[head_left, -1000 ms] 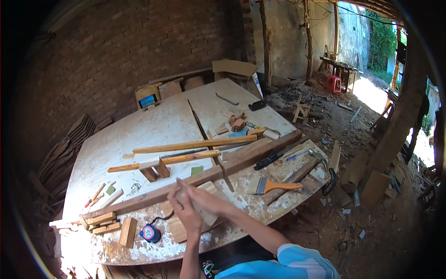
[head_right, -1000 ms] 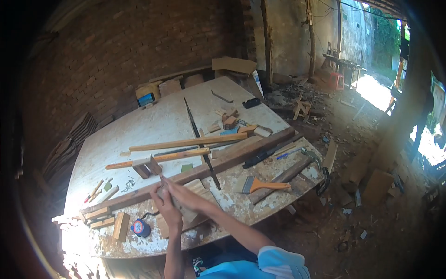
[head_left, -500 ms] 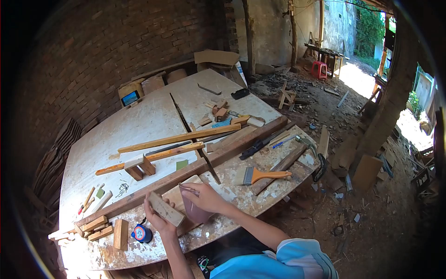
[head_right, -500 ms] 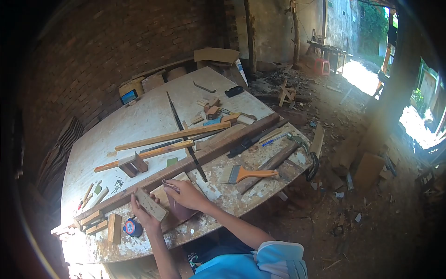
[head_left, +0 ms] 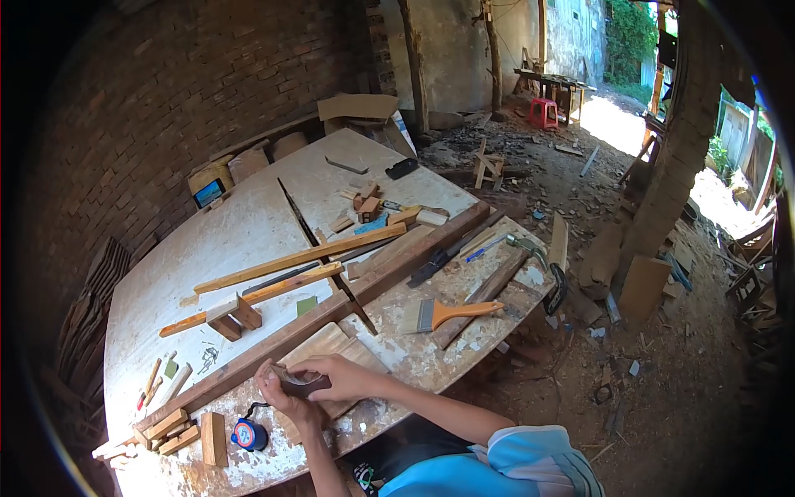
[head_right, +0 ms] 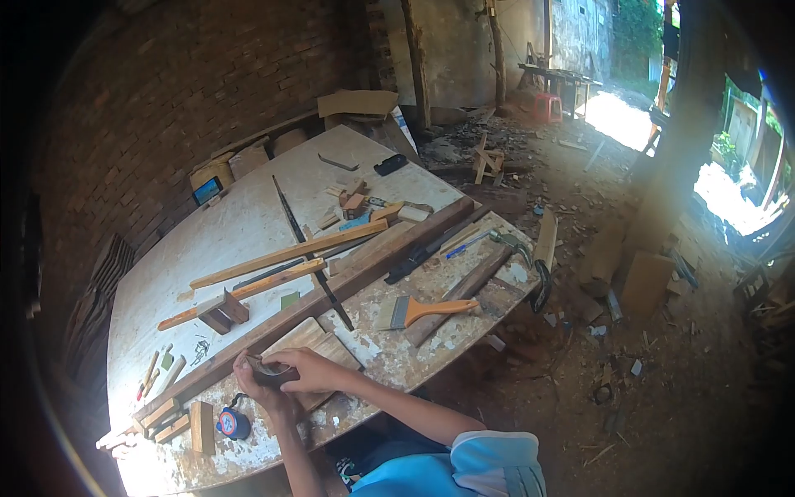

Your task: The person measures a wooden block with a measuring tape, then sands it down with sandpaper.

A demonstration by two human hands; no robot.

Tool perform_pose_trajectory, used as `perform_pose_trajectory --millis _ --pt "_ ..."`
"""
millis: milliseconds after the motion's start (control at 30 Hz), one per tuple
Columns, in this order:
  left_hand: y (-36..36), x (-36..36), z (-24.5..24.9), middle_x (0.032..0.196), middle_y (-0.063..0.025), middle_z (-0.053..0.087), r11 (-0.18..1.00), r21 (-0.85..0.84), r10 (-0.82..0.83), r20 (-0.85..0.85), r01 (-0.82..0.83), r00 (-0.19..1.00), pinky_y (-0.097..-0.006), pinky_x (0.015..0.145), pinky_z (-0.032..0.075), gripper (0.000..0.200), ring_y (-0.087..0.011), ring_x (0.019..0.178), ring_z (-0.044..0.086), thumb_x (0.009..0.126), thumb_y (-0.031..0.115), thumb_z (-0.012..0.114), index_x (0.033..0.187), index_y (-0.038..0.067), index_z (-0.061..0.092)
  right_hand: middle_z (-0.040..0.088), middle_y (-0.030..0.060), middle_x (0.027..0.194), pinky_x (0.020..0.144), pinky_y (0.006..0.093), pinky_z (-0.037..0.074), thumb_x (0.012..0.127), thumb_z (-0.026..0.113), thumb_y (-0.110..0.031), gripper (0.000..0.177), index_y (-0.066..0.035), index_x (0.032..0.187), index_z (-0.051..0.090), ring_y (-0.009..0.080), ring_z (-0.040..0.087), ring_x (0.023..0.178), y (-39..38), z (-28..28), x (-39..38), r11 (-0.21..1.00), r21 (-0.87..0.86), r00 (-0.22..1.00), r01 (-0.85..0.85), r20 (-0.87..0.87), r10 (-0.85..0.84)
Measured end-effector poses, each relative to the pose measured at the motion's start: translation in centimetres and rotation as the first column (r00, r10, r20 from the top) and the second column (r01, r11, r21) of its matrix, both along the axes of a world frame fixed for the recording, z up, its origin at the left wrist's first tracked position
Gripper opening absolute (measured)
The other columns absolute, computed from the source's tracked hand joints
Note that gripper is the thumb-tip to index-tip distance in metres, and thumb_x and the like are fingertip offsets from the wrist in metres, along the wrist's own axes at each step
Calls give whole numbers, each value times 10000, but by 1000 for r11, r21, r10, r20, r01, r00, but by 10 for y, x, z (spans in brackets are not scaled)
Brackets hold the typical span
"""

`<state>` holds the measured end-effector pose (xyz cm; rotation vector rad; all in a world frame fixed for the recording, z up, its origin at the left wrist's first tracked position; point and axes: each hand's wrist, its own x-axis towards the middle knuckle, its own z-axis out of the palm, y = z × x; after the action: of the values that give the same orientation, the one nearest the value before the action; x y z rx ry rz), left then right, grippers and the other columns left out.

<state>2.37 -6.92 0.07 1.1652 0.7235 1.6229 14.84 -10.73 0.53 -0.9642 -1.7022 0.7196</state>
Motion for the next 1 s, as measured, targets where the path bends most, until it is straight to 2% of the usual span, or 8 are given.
perform_pose_trajectory --millis 133,233,333,533,633,733,933,1000 --pt "1 -3 -4 933 -92 484 999 30 -43 83 41 996 -298 703 453 358 -166 838 496 847 322 468 1049 27 458 533 145 1106 899 330 427 660 662 -76 541 -36 1180 520 273 541 1011 3 -11 7 993 58 994 -105 22 104" --pt "-11 -5 6 973 -124 504 998 24 -62 166 59 984 -293 739 454 346 -186 812 510 804 272 582 1012 31 448 501 129 1056 877 324 424 669 601 -31 475 -22 1136 513 264 528 985 0 -8 -2 996 -41 996 -79 -48 77" --pt "-4 -21 -7 993 -115 544 991 92 -108 93 99 990 -311 774 435 290 -170 881 515 856 237 512 1047 27 457 476 125 1044 855 328 414 667 533 19 425 -9 1088 494 252 509 1001 -3 6 -12 979 -192 995 -68 -83 53" --pt "-2 -30 2 948 -111 601 999 21 52 -148 -49 988 -279 762 432 136 -156 864 533 884 140 465 918 13 498 444 141 1074 886 349 380 647 469 83 463 -2 1103 459 301 465 1054 0 -9 -29 999 -35 999 20 -43 -21" --pt "9 -29 -3 1012 -160 601 992 112 72 -154 -55 985 -307 820 441 119 -170 876 556 883 116 504 807 41 451 436 153 1121 943 357 351 653 463 87 493 -6 1137 451 320 442 1107 -4 -6 -36 999 3 994 46 -100 -46" --pt "7 -16 -2 1085 -191 579 982 186 24 -9 -22 1000 -338 870 434 126 -227 974 558 918 141 449 835 49 428 424 154 1185 989 359 324 659 461 94 540 -16 1187 438 312 416 1169 -12 9 -37 998 36 994 46 -105 -42" --pt "-2 -10 20 1193 -235 516 993 113 -51 59 44 997 -395 935 422 358 -320 1077 534 969 179 307 1283 6 310 408 149 1266 1021 366 311 678 437 115 577 -28 1237 439 308 378 1236 -24 27 -43 997 70 987 21 -161 -10" --pt "3 -16 13 1189 -235 518 986 149 -65 -38 70 997 -389 931 423 423 -319 1065 543 958 142 286 1357 4 257 396 158 1317 1042 358 297 678 434 116 590 -25 1251 449 307 357 1267 -18 18 -43 988 132 988 74 -146 -54"
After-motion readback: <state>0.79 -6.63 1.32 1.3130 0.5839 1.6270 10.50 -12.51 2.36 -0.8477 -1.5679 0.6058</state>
